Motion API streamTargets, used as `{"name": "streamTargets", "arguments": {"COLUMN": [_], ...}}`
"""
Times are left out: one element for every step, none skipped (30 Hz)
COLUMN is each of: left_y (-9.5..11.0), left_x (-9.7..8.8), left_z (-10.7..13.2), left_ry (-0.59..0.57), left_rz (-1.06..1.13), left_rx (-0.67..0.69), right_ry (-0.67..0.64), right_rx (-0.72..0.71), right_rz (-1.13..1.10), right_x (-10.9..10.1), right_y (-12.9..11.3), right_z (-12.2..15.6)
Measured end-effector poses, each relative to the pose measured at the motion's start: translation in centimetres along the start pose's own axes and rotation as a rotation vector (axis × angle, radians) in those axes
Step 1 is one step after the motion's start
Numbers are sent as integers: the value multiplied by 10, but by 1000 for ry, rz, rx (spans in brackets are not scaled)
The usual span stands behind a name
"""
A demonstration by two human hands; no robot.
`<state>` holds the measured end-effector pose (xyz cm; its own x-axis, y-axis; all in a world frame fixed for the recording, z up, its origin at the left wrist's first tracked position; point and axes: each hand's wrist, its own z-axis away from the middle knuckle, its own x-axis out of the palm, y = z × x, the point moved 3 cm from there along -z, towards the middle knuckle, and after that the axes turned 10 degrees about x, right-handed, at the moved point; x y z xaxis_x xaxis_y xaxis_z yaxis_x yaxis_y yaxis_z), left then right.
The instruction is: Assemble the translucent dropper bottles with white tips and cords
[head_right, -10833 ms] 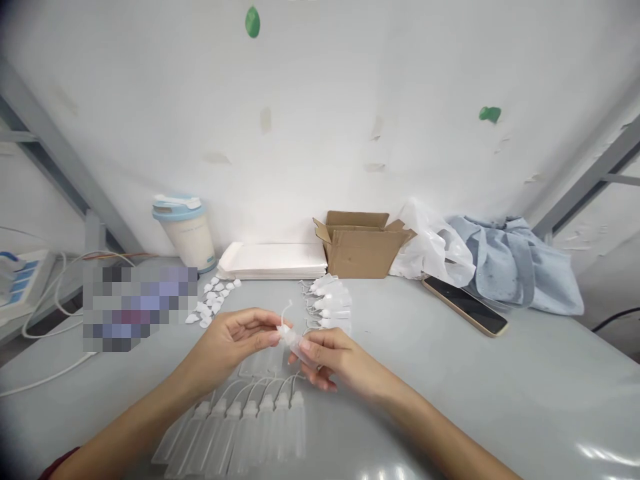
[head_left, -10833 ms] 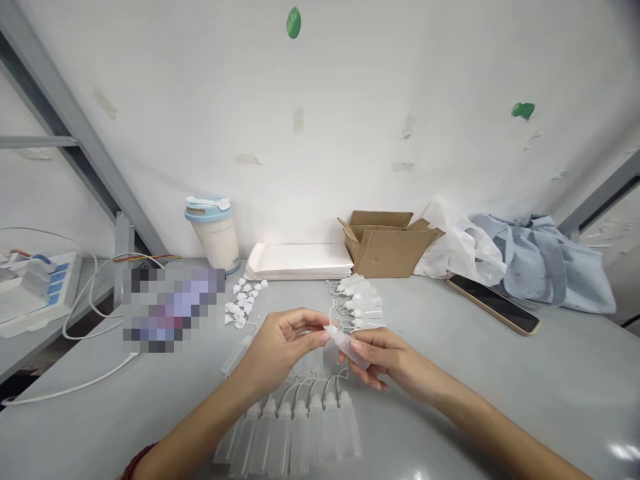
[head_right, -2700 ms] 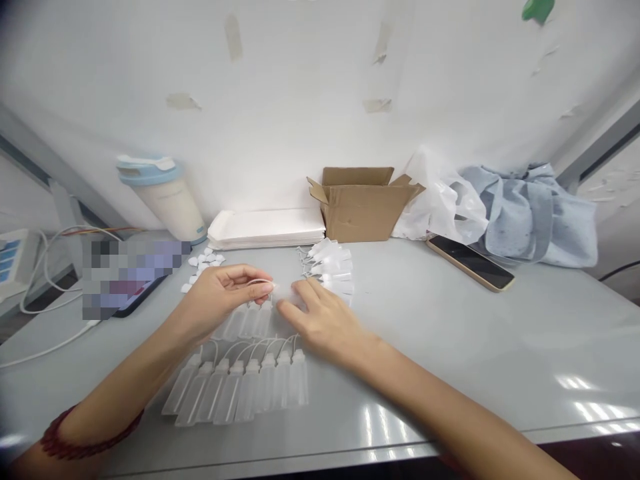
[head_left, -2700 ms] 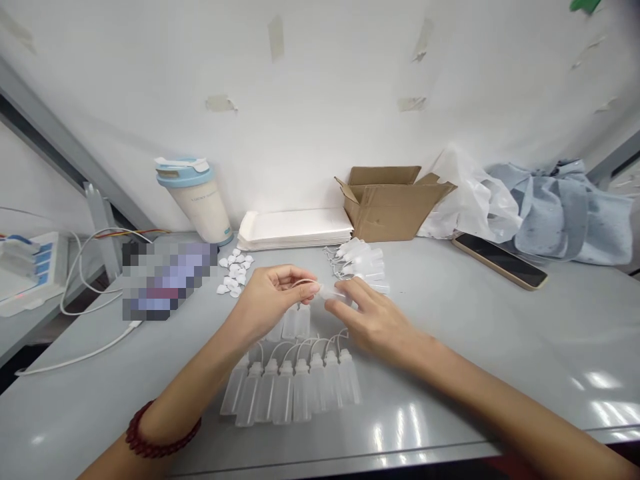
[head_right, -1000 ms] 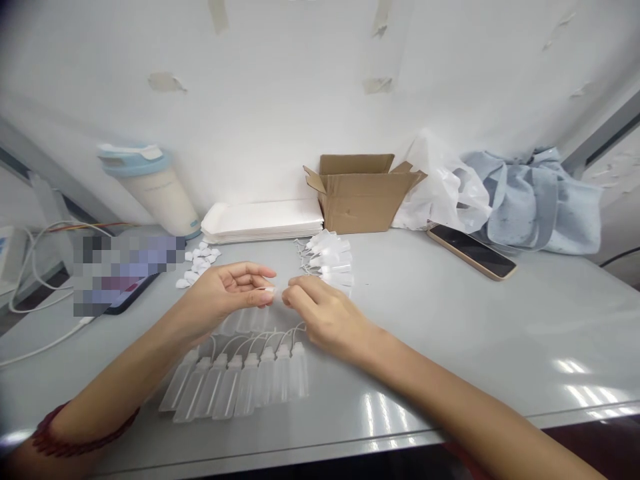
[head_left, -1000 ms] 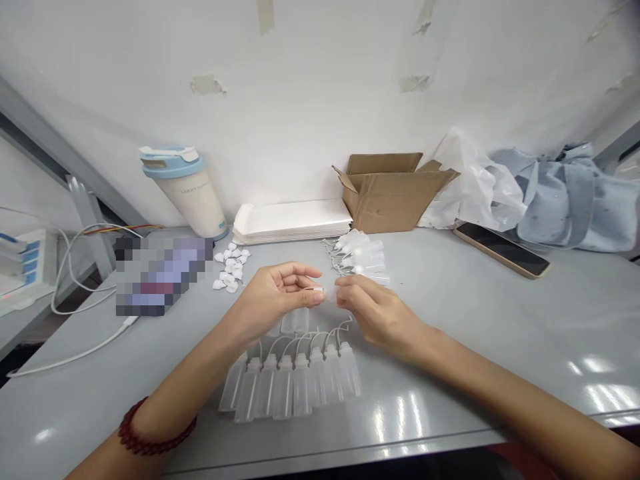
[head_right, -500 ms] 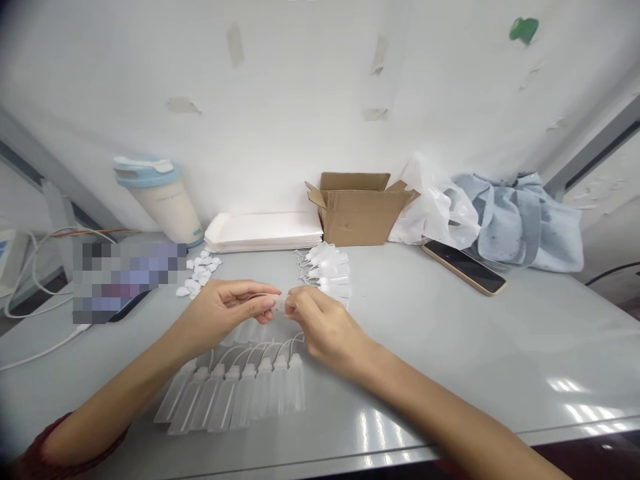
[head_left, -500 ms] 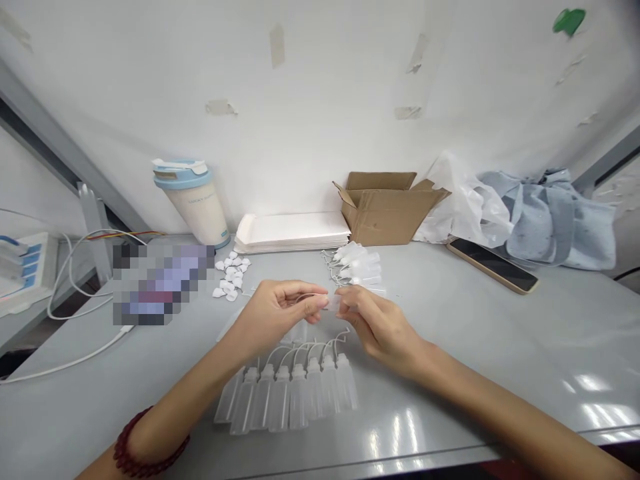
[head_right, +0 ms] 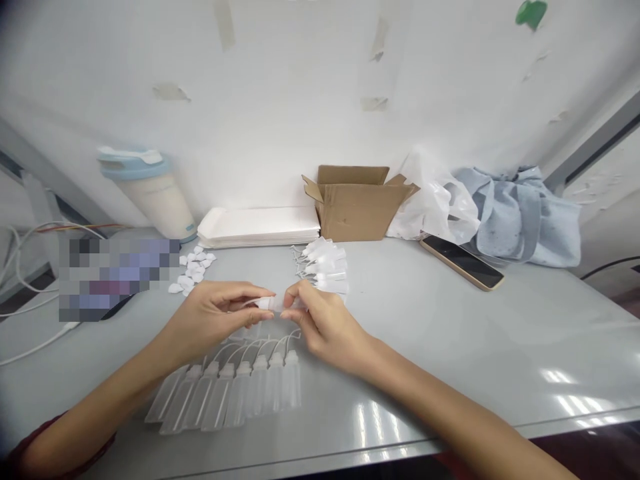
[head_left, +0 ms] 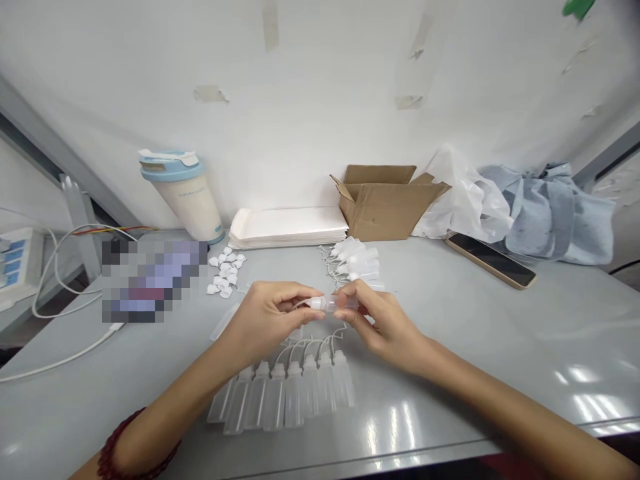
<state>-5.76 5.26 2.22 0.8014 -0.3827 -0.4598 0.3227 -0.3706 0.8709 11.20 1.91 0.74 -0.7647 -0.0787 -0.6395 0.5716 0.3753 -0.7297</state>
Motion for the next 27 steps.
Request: {"name": "streamTargets", "arguments": {"left_y": [1,3,4,4,4,4,3,2,0,-1,-2,-3,-3,-3,-2,0,1,2,3,3,3,3,3,3,3,3,3], "left_x": [0,1,2,3,4,4,5,6,6,6,7,7,8,7,7,6,4,3,2,1,0,0,0,1,2,2,3], "left_z": [0,0,0,0,0,1,1,2,3,3,4,4,4,4,3,3,2,1,1,1,1,1,1,1,1,1,1], "left_ry": [-3,-12,-29,-55,-82,-105,-122,-128,-127,-126,-129,-135,-138,-134,-126,-113,-102,-97,-99,-108,-122,-136,-144,-147,-148,-144,-137], "left_rz": [-6,-9,-7,-3,1,6,11,19,30,41,51,56,53,42,20,-6,-29,-47,-55,-54,-44,-31,-20,-15,-17,-24,-38], "left_rx": [10,17,17,11,-4,-27,-50,-68,-83,-94,-102,-98,-84,-56,-14,33,75,99,107,104,94,80,67,55,44,34,32], "right_ry": [2,5,11,17,25,35,44,45,39,26,9,-10,-29,-46,-61,-75,-87,-96,-103,-107,-109,-110,-112,-115,-122,-132,-145], "right_rx": [0,-3,-9,-15,-20,-26,-32,-35,-33,-31,-30,-32,-32,-30,-26,-17,-4,6,11,13,15,16,20,25,34,48,65], "right_rz": [1,0,-3,-7,-10,-11,-10,-7,-2,4,11,17,23,27,27,22,15,6,-3,-11,-16,-19,-22,-29,-43,-66,-95], "right_x": [0,-1,-1,-1,-1,-1,-2,-2,-2,-2,-2,-3,-3,-3,-4,-4,-5,-5,-5,-6,-6,-6,-7,-7,-7,-8,-8], "right_y": [0,0,0,0,1,1,2,2,3,3,2,1,0,-1,-2,-2,-2,-2,-2,-2,-2,-1,-1,-2,-2,-2,-3], "right_z": [0,-1,-1,-1,-2,-2,-2,-2,-2,-2,-2,-2,-2,-2,-2,-3,-3,-3,-3,-3,-4,-4,-4,-4,-4,-4,-4]}}
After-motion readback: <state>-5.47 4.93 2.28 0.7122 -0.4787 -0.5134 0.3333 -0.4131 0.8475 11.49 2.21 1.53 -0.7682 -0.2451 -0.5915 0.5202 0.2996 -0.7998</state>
